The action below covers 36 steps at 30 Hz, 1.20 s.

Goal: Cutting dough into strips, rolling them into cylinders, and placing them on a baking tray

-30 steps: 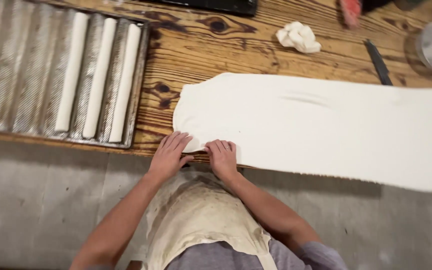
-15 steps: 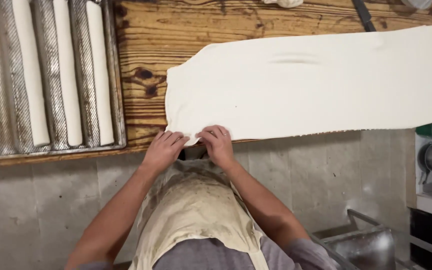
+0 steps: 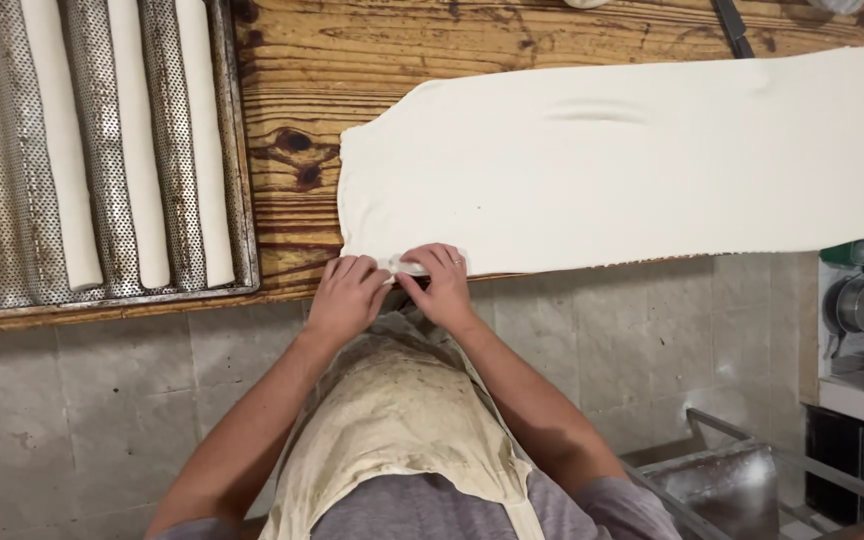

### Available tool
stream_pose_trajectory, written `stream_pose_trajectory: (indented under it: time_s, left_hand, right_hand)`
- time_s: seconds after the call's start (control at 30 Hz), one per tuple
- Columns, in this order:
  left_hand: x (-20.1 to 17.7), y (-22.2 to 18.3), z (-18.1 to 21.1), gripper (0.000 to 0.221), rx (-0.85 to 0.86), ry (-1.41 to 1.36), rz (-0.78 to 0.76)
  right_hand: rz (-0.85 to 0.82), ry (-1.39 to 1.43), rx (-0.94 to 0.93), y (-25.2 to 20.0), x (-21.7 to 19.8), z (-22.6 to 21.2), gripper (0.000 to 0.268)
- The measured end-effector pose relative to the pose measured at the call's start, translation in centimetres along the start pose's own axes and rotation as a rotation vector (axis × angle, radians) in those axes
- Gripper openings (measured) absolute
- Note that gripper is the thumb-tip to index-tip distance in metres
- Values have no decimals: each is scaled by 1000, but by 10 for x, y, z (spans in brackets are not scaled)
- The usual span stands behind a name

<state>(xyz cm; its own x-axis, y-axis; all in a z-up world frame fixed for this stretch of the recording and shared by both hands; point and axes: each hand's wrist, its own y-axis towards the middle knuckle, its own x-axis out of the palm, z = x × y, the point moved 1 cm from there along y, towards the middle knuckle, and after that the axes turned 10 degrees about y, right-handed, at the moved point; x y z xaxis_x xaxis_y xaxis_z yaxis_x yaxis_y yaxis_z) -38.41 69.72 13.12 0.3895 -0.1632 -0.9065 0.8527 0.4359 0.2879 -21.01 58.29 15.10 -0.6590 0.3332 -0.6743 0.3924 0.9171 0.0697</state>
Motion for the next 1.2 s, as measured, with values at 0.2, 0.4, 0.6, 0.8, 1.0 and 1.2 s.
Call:
stream_pose_trajectory:
  time_s: [0.2,0.4,0.6,0.8,1.0,1.2]
  left_hand:
    - [-27,-27,34,49,246,-32,126]
    - [-19,-1,36,72,62,129,-73]
    - [-18,28,36,73,-61,129,-44]
    - [-15,-12,35,72,67,141,-125]
    - [-7,46,21,79,-110,150,-301]
    - [-11,55,25,76,-33,309,-119]
  right_hand:
    - [33,-145,-328,-38,-6,-24,47]
    - [-97,-488,-229,-22,1,-11,61]
    - [-144,-460,-222,32,-22,-14,58]
    - [-165,-507,-419,-17,-37,5,62]
    - [-272,-516,-210,46,-63,34,69]
    - [-178,-448,-186,16,-72,65,66]
